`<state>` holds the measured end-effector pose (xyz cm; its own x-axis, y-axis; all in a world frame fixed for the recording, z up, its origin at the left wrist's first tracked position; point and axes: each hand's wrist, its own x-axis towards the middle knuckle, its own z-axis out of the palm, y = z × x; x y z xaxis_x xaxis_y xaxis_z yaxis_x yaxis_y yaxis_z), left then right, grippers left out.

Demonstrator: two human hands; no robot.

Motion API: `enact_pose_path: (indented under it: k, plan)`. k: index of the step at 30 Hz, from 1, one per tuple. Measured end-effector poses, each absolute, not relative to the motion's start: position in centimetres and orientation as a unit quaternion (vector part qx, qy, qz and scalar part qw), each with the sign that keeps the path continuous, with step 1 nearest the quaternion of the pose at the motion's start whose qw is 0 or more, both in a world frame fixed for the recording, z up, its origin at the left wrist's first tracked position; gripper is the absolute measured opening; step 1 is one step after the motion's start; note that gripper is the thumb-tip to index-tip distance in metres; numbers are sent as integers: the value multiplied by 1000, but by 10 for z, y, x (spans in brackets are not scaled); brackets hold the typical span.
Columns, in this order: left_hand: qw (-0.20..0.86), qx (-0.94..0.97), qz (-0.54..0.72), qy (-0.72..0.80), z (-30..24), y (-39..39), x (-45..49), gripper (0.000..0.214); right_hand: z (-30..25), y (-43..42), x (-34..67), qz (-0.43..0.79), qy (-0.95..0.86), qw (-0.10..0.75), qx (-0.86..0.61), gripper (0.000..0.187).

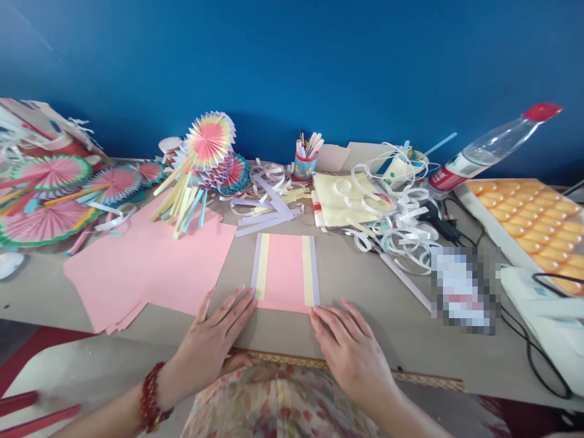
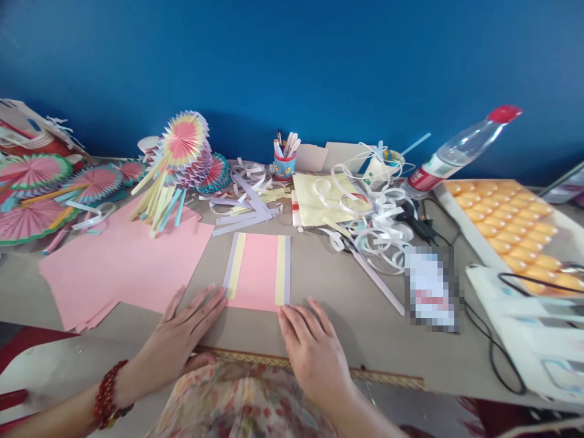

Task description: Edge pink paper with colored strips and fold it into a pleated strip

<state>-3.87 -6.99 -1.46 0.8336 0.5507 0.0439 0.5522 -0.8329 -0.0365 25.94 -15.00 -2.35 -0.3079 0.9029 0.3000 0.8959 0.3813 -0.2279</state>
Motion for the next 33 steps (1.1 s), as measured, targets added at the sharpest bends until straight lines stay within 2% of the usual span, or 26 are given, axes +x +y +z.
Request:
enact_pose_path:
  k: [7, 17, 22, 27, 30, 33]
  plan:
    - [20, -958, -32, -285, -9, -78, -21, 79, -19, -146, 258, 6, -804, 209, -557, 32]
    - [-39, -971, 3, -235, -9, -80, 0, 98, -12, -146, 246, 10, -802, 166, -574, 35]
    - [-68, -972, -1, -224, -9, -76, -5, 97, -15, -147, 253, 27, -796, 183, -576, 34]
    - [-69, -972, -6, -226, -7, -73, -8, 90, -16, -147, 270, 80, -796, 187, -570, 41]
    - [-55, -972, -15, -227, -7, -73, -7, 88, -13, -143, 271, 69, -757, 228, -609, 43]
    - [-47, -972, -25, -228, -9, -72, -6, 89, -10, -134, 258, 52, -758, 226, -610, 39]
